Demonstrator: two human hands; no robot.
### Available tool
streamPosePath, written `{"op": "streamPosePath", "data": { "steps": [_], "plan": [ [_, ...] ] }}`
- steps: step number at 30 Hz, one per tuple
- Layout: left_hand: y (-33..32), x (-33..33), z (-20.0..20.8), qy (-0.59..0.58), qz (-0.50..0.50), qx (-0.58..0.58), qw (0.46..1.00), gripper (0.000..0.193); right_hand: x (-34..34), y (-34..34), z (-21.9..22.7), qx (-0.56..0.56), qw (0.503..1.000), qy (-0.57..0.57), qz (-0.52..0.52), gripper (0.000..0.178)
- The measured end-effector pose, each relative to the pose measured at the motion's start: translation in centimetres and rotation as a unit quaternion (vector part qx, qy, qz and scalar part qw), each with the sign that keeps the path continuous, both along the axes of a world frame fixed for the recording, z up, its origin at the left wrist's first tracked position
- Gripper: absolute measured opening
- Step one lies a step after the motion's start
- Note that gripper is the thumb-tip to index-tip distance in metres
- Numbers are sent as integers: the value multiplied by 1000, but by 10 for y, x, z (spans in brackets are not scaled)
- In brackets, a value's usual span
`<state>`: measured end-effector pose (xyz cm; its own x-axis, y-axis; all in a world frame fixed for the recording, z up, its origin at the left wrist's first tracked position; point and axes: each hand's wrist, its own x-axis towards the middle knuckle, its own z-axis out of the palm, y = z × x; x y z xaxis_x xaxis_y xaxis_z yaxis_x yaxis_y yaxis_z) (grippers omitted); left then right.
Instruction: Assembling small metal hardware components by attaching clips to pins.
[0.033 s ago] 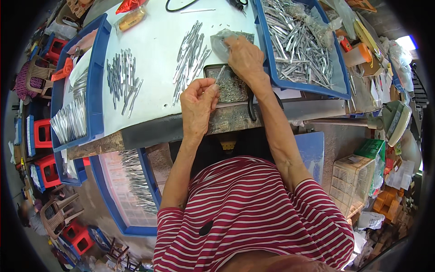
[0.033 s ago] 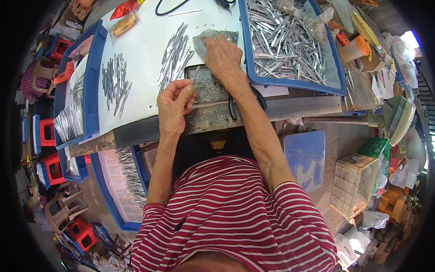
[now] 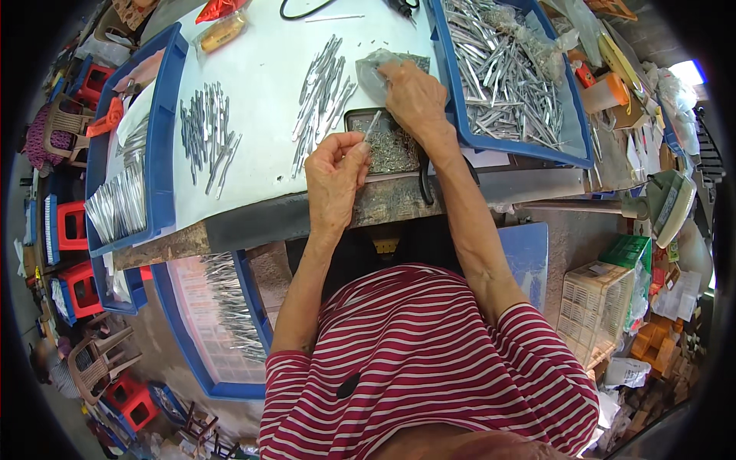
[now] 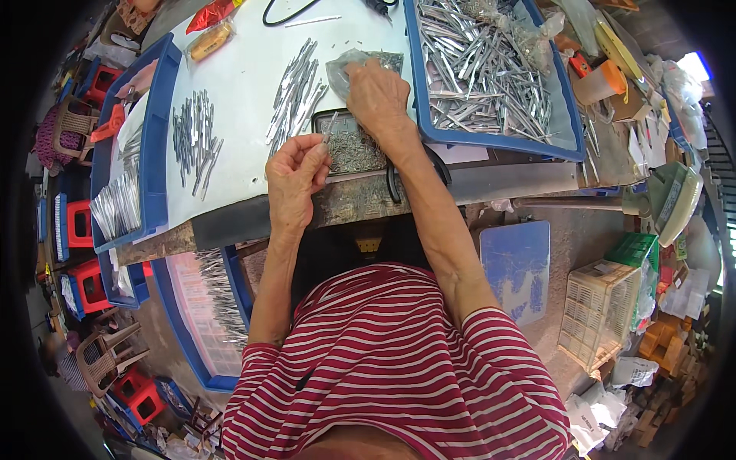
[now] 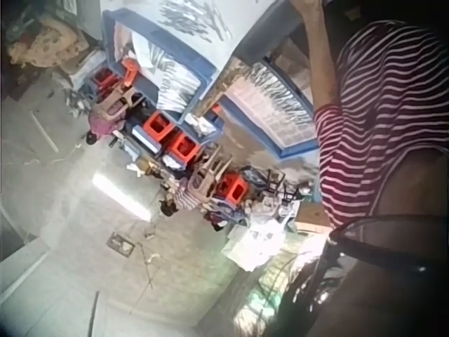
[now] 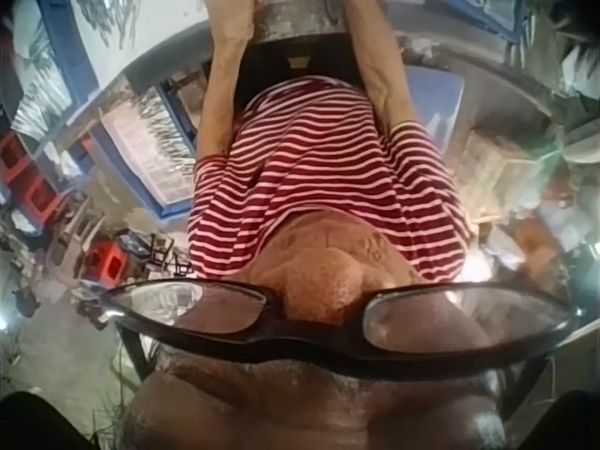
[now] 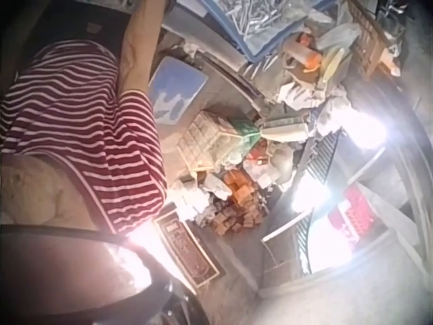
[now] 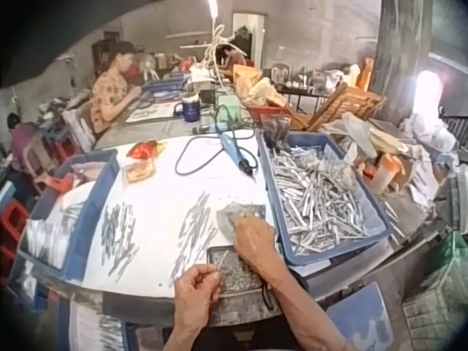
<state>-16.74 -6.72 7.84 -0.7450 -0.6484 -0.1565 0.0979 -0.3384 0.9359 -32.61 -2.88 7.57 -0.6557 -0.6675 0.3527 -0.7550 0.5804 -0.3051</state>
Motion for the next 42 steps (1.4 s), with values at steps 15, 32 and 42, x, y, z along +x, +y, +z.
{"op": "streamPosePath", "data": {
  "steps": [15,32,42],
  "plan": [
    [2,3,5,-31,0,-116,993,13,-12,-10,3,37,996,-75,17,34],
    [4,3,2,0,-14,-112,994,11,-20,-13,-7,14,999,-44,6,19],
    [-4,6,3,37,-1,-43,998,12,-16,-9,-15,-64,997,-22,-45,16]
  ]
}}
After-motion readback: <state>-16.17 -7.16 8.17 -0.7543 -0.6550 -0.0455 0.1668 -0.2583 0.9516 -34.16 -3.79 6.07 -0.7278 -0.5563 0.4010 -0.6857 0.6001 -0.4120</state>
